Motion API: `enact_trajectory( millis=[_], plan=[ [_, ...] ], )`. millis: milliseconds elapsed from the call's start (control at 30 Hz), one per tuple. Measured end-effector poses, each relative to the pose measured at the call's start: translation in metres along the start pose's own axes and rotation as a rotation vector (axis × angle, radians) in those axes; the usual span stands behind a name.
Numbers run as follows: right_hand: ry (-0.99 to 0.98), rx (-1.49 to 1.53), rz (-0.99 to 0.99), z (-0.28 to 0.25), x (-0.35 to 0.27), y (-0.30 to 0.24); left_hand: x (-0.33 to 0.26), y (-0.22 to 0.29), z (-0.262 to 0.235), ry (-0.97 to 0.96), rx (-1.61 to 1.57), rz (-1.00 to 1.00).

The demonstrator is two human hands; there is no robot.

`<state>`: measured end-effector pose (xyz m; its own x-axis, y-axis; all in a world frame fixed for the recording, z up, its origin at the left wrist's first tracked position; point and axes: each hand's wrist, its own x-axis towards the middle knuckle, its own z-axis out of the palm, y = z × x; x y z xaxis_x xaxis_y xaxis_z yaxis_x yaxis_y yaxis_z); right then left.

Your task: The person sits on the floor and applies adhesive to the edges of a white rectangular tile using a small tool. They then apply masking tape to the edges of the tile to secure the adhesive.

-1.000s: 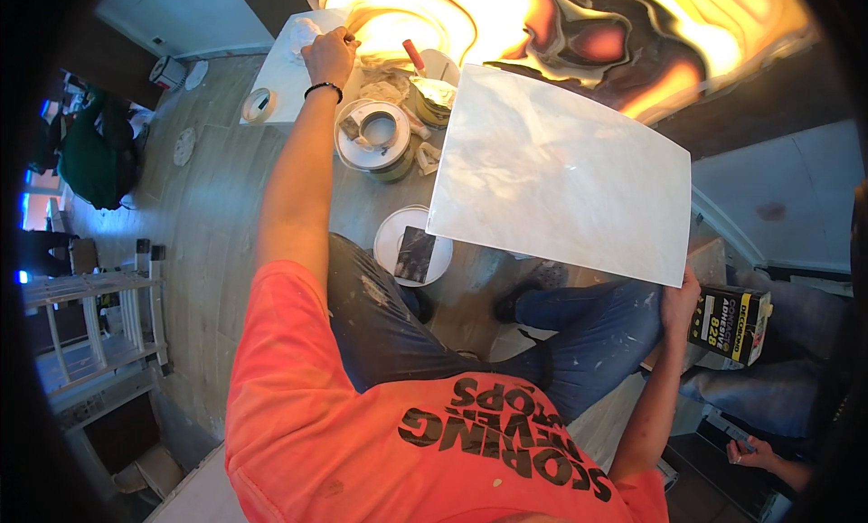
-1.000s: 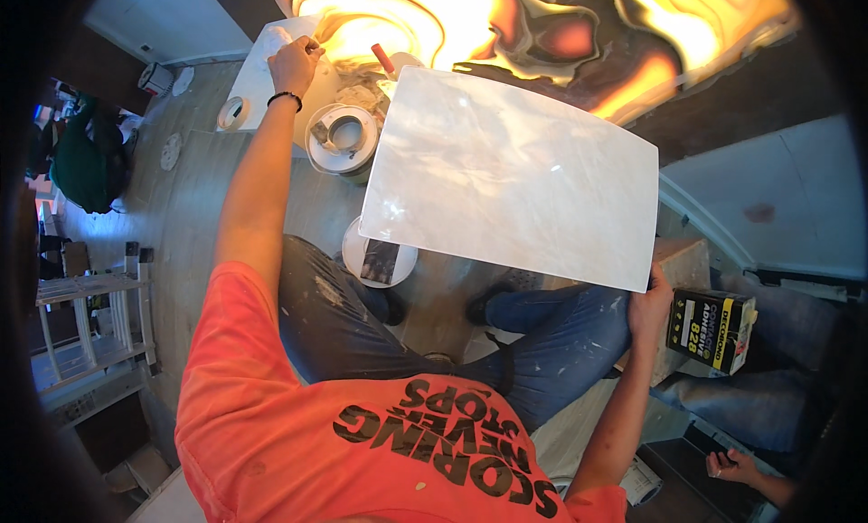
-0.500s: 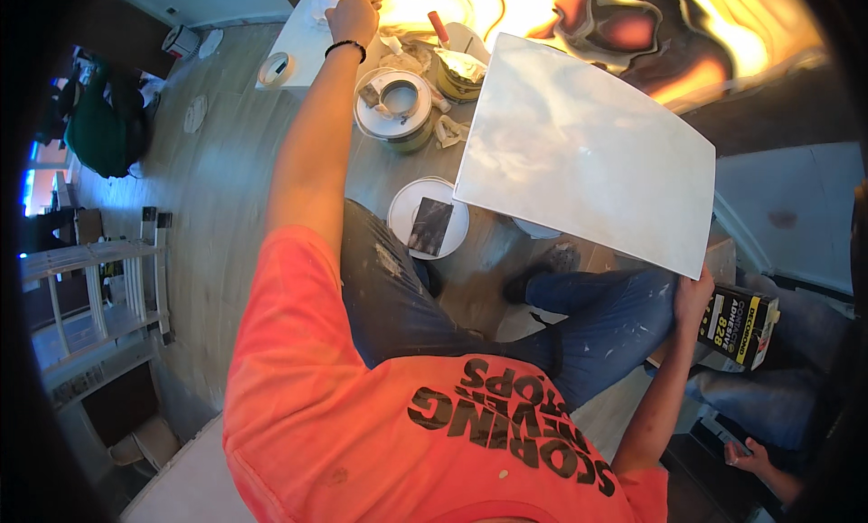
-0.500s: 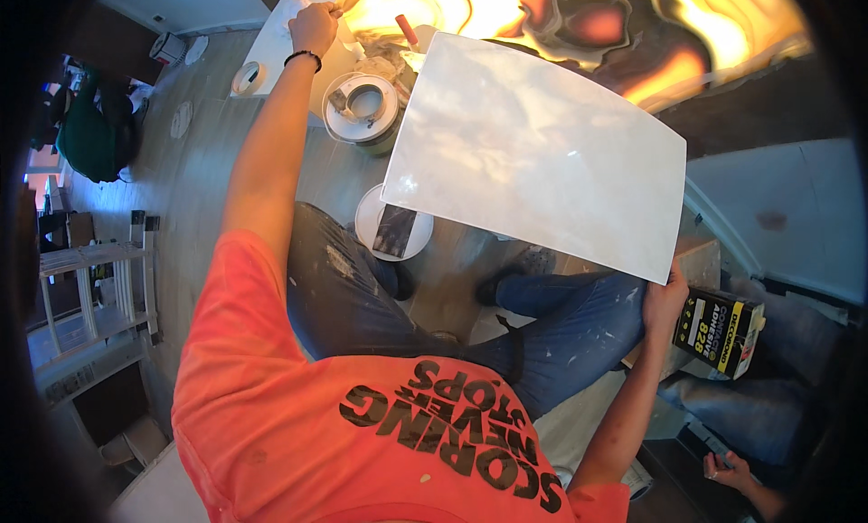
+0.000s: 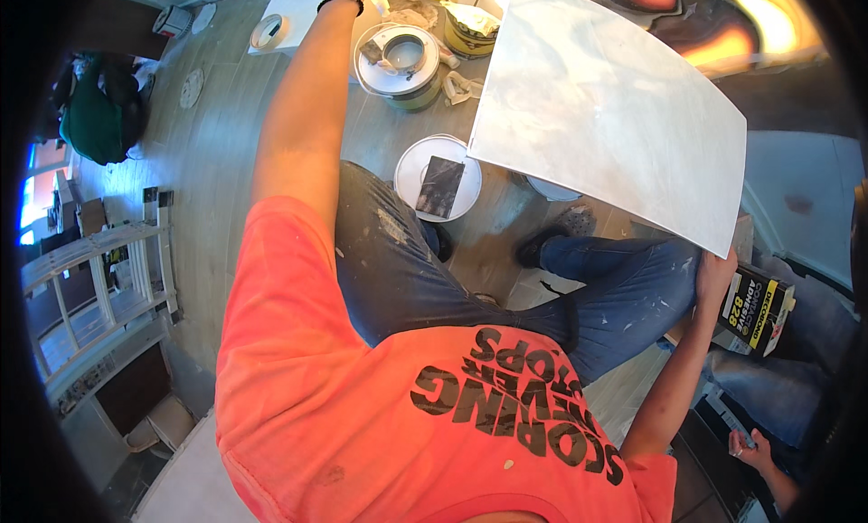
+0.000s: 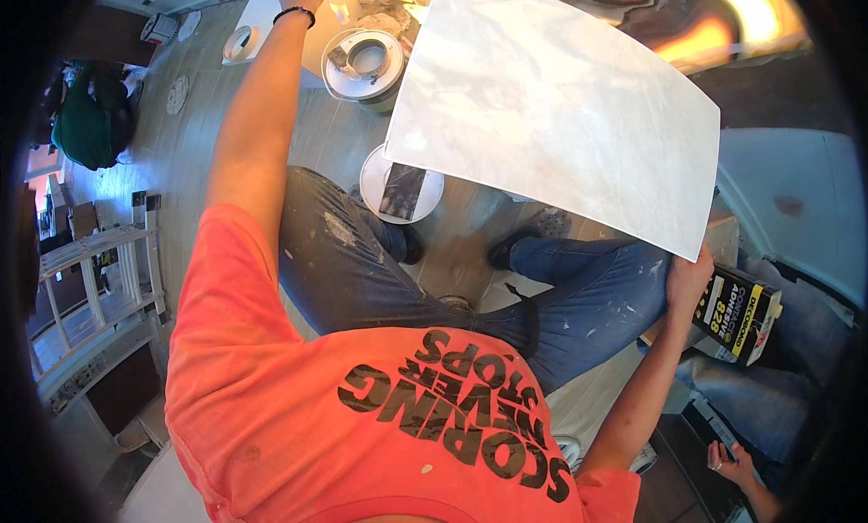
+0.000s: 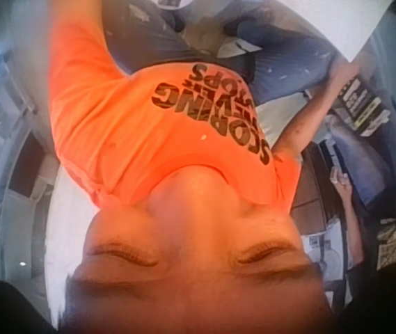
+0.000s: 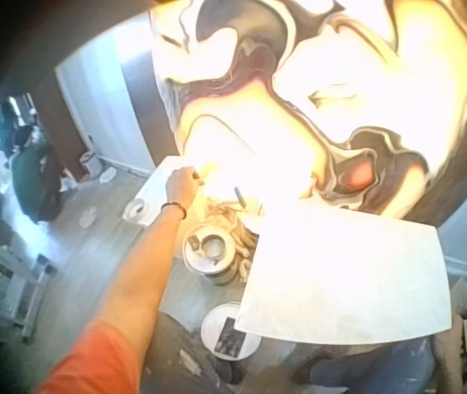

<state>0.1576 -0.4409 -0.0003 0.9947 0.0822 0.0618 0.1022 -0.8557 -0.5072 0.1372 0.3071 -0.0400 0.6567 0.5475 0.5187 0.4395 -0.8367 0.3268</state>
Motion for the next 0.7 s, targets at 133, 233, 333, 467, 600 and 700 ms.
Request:
enact_trajectory(
  millis=[133,233,333,467,600,700],
  plan=[
    [-0.042,0.008,0.024,-0.004,-0.008,-0.01,0.003,-0.008,0.015,-0.037,0.066,-0.006],
    [-0.055,-0.008,0.023,0.003,0.0,-0.017,0.02,-0.062,0.043,-0.142,0.08,-0.013],
    [0.007,0.066,0.006,0.001,-0.008,-0.044,0.013,-0.028,0.023,-0.181,0.091,-0.144],
    [0.01,0.09,0.023,-0.004,-0.009,-0.048,0.018,-0.032,0.027,-0.227,0.158,-0.12],
    [0.037,0.073,-0.016,0.002,-0.007,-0.027,0.027,-0.065,0.05,-0.214,0.139,-0.016],
    [0.037,0.027,0.013,0.001,-0.01,-0.042,0.027,-0.069,0.05,-0.244,0.183,-0.017]
  ],
)
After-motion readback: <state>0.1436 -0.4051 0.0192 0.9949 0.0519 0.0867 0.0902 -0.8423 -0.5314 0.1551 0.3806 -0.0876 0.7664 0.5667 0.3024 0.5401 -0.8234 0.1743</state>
